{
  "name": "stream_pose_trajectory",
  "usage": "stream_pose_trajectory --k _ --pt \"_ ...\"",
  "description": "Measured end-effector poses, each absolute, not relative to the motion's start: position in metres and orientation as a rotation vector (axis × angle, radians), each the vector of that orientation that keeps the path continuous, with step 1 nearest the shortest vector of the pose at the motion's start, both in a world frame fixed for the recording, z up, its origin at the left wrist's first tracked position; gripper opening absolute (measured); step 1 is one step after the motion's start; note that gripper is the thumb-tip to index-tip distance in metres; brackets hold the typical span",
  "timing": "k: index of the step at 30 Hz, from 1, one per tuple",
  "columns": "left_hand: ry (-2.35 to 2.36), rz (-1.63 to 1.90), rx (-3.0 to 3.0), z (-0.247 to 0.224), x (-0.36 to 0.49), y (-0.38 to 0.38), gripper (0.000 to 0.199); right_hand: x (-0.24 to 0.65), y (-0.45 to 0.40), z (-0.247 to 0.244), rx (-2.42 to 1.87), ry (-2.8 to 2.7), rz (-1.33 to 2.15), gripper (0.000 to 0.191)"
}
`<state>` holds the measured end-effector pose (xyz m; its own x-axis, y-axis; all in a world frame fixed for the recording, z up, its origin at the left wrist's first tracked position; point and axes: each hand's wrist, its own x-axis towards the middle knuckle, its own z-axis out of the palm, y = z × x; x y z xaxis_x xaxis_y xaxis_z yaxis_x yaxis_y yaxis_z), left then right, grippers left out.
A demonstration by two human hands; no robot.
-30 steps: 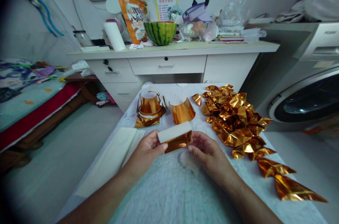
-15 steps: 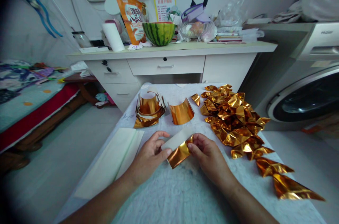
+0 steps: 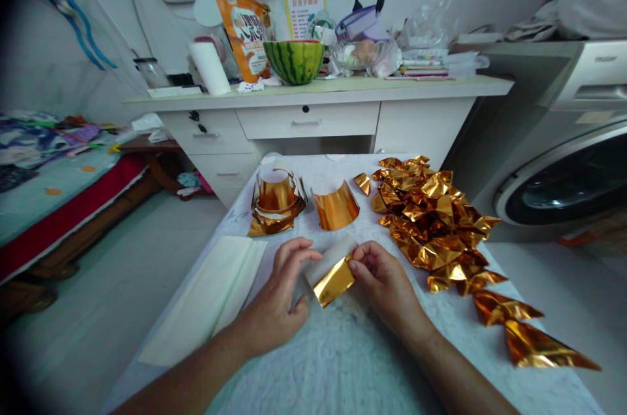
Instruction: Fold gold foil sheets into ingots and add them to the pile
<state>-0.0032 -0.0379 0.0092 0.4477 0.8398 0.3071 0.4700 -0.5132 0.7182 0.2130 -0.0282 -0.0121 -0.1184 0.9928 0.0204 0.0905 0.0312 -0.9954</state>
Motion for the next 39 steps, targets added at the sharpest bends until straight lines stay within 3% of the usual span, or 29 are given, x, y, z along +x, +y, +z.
stream_pose_trajectory --k 3,12,18,23,29,39 --pt "1.021 0.835 2.326 0.009 -0.003 -0.04 0.066 0.214 -0.028 -0.013 -1.173 -1.339 1.275 0.022" --pt "0.947 0.729 2.606 0.01 -0.004 -0.034 0.008 0.214 -0.031 -0.01 -1.363 -1.543 1.091 0.015" --pt "0.834 0.603 2.639 0.006 -0.002 -0.033 0.017 0.209 -0.036 -0.002 -1.61 -1.851 0.703 0.008" --pt "0.835 0.542 2.655 0.005 -0.001 -0.033 0.012 0.205 -0.036 -0.002 -1.627 -2.075 0.459 0.009" --pt "0.834 0.555 2.596 0.008 -0.002 -0.034 0.009 0.204 -0.037 0.0 -1.489 -2.171 0.481 0.02" --pt "0.958 0.52 2.481 0.011 -0.002 -0.036 0.013 0.197 -0.049 0.015 -1.36 -2.245 0.619 0.018"
